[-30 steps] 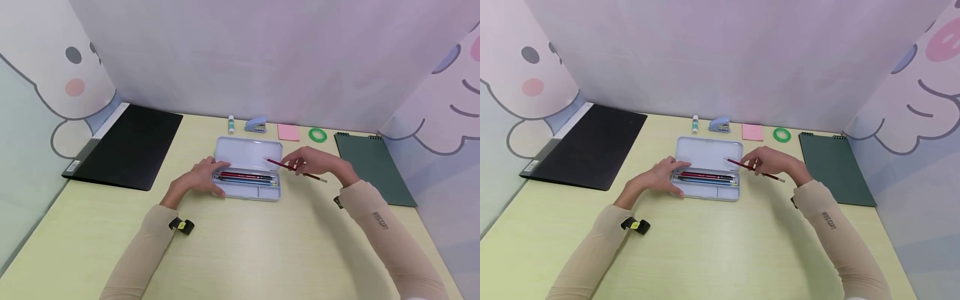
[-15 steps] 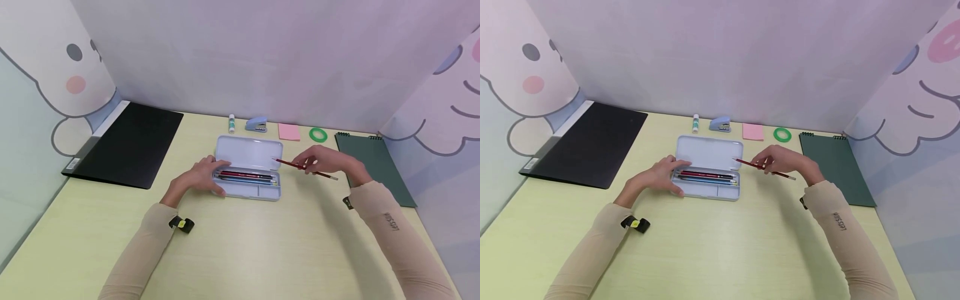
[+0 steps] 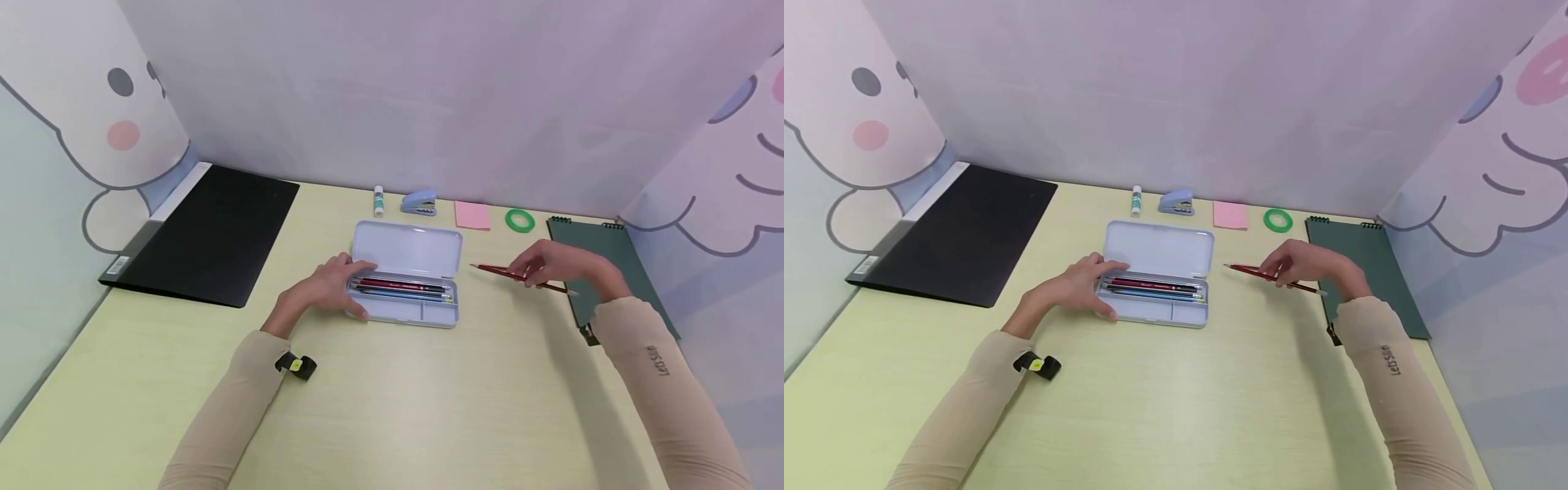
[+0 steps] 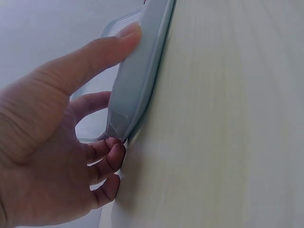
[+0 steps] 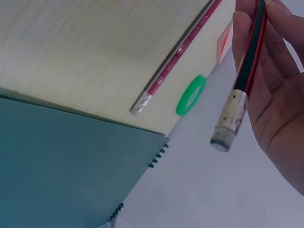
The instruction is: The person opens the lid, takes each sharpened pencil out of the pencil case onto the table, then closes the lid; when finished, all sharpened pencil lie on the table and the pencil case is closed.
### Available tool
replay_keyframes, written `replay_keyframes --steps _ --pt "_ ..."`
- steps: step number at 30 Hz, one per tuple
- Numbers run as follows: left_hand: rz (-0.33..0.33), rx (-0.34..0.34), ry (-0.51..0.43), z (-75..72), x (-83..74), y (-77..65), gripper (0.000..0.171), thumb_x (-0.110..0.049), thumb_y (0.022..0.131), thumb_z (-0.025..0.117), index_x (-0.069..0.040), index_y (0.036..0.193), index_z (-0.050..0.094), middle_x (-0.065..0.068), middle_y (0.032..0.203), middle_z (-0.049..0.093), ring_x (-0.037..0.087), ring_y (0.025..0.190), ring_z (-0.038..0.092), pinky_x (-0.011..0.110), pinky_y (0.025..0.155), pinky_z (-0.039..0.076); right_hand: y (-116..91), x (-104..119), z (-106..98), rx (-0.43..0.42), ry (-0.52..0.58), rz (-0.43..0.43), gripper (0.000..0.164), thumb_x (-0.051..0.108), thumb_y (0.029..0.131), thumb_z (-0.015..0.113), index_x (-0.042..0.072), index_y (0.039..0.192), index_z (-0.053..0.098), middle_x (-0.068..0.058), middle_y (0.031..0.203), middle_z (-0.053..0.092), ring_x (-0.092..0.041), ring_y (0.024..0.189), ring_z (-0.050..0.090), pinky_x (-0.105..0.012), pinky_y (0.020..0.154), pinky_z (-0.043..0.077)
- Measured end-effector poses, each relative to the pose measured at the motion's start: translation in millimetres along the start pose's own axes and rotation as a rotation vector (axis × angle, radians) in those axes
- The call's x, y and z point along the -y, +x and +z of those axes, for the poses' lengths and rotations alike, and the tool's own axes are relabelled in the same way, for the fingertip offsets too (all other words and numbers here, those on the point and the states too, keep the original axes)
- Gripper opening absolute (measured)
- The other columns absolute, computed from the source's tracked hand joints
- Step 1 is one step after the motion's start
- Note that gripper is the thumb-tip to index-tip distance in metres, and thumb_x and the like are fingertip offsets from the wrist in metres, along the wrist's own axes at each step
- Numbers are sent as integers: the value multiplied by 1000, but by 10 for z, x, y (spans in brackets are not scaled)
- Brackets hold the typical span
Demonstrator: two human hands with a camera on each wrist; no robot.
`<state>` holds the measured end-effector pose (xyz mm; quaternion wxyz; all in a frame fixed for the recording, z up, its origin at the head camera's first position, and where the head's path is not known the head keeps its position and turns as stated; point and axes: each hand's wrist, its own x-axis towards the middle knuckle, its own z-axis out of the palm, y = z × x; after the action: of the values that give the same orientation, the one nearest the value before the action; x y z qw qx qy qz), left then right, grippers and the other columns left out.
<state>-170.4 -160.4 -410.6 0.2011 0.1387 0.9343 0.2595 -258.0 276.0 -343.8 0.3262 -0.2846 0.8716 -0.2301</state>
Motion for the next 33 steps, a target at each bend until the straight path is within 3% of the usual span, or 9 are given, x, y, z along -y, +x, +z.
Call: replay_keyframes --steps 13,33 --pt "24 -13 4 7 24 10 94 -43 70 89 -28 151 43 14 131 45 31 119 42 47 95 41 130 -144 149 -130 -169 33 27 -2 87 69 5 112 75 -7 103 73 -16 85 61 -33 75 52" --pt "4 -4 5 11 28 37 95 -44 70 89 -30 151 43 14 133 44 33 119 42 46 94 42 172 -246 276 -282 -204 21 30 -10 83 63 2 107 75 -11 101 74 -24 90 67 -40 77 54"
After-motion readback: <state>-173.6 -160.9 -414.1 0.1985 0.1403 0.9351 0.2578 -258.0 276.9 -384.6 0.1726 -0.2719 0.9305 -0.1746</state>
